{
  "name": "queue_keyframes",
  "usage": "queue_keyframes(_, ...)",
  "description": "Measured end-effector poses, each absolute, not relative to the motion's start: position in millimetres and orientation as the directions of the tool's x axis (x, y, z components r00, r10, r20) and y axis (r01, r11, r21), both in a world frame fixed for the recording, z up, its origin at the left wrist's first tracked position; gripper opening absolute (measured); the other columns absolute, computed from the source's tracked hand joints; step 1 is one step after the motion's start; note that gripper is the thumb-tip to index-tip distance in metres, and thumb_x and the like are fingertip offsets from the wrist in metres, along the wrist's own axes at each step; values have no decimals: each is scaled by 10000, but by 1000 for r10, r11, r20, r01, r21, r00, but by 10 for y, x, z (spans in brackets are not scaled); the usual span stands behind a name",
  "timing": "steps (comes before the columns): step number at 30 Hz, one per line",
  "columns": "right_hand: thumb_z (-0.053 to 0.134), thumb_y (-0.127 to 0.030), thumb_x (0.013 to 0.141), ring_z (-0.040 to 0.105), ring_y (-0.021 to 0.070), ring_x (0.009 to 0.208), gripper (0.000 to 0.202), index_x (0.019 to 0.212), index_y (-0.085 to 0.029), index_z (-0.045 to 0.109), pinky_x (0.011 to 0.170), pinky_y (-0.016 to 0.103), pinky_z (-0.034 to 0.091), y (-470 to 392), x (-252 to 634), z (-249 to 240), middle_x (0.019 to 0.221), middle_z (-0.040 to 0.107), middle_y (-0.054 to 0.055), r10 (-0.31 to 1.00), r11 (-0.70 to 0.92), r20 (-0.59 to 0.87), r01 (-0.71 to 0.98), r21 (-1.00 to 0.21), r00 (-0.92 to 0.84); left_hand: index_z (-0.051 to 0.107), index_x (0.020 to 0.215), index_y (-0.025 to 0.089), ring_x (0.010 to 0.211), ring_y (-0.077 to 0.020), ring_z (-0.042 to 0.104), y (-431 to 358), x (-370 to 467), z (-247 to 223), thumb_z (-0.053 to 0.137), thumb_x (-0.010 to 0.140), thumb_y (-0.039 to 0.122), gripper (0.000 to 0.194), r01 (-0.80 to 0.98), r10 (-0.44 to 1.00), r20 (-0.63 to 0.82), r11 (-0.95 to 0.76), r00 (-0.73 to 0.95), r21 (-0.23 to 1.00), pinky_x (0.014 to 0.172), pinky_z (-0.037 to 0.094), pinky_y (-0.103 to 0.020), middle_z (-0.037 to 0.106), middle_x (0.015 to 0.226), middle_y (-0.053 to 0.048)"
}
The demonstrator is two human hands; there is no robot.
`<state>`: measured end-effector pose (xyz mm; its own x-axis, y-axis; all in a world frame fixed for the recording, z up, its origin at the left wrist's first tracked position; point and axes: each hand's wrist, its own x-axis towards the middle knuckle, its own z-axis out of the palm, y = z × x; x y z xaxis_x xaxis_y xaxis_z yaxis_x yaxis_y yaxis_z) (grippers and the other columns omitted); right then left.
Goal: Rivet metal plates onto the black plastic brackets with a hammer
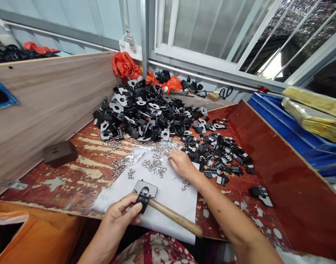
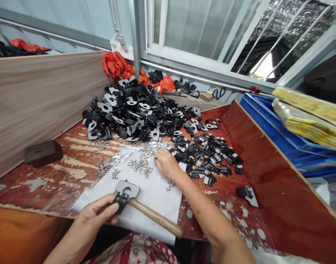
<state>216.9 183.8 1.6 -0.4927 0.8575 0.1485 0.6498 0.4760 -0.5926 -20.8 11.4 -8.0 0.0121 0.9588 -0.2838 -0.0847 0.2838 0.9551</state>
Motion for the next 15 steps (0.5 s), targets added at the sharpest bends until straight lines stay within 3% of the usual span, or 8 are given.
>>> queue_keyframes(3, 575, -1, 819, 615, 117, 720, 183, 834, -157, 670, 687, 209, 466, 1427, 2192, 126, 781, 689, -9, 830, 447, 58, 601, -662, -555, 775, 839, 244, 784, -249, 640, 143, -196, -34, 701, 841, 416, 188, 241, 998, -16, 2, 54, 971, 687, 516, -337, 719, 931, -61)
queue_keyframes(6, 616, -28, 776, 576, 76, 617, 151, 808, -166, 668, 567, 148, 407, 985, 2188, 289, 693, 651, -60, 733, 359, -103, 511, -781, -672, 735, 824, 239, 846, -279, 636, 167, -94, 71, 678, 879, 320, 113, 532, 946, 160, -293, 281, 794, 752, 502, -386, 723, 864, -61)
queue_keyframes(10, 655, -60, 779, 540, 81, 666, 130, 819, -183, 654, 607, 168, 381, 678, 2155, 509, 727, 618, -56, 664, 350, -141, 472, -809, -734, 639, 719, 218, 743, -252, 602, 160, 76, 176, 664, 904, 266, 193, 609, 860, 252, -496, 444, 619, 648, 471, -352, 676, 743, -34)
queue_keyframes(12, 651, -58, 803, 552, 88, 714, 132, 815, -189, 649, 658, 183, 394, 633, 2143, 569, 760, 626, -50, 677, 374, -104, 462, -805, -729, 615, 709, 213, 713, -238, 596, 152, 103, 181, 667, 914, 261, 217, 605, 832, 306, -549, 464, 577, 627, 463, -336, 660, 715, -21)
queue_keyframes(15, 662, -70, 818, 557, 84, 708, 126, 825, -194, 641, 671, 179, 412, 601, 2121, 568, 759, 621, -57, 719, 262, -102, 404, -877, -687, 549, 669, 205, 665, -210, 585, 146, 58, 141, 682, 917, 268, 288, 600, 818, 360, -574, 449, 557, 609, 448, -309, 620, 665, 2)
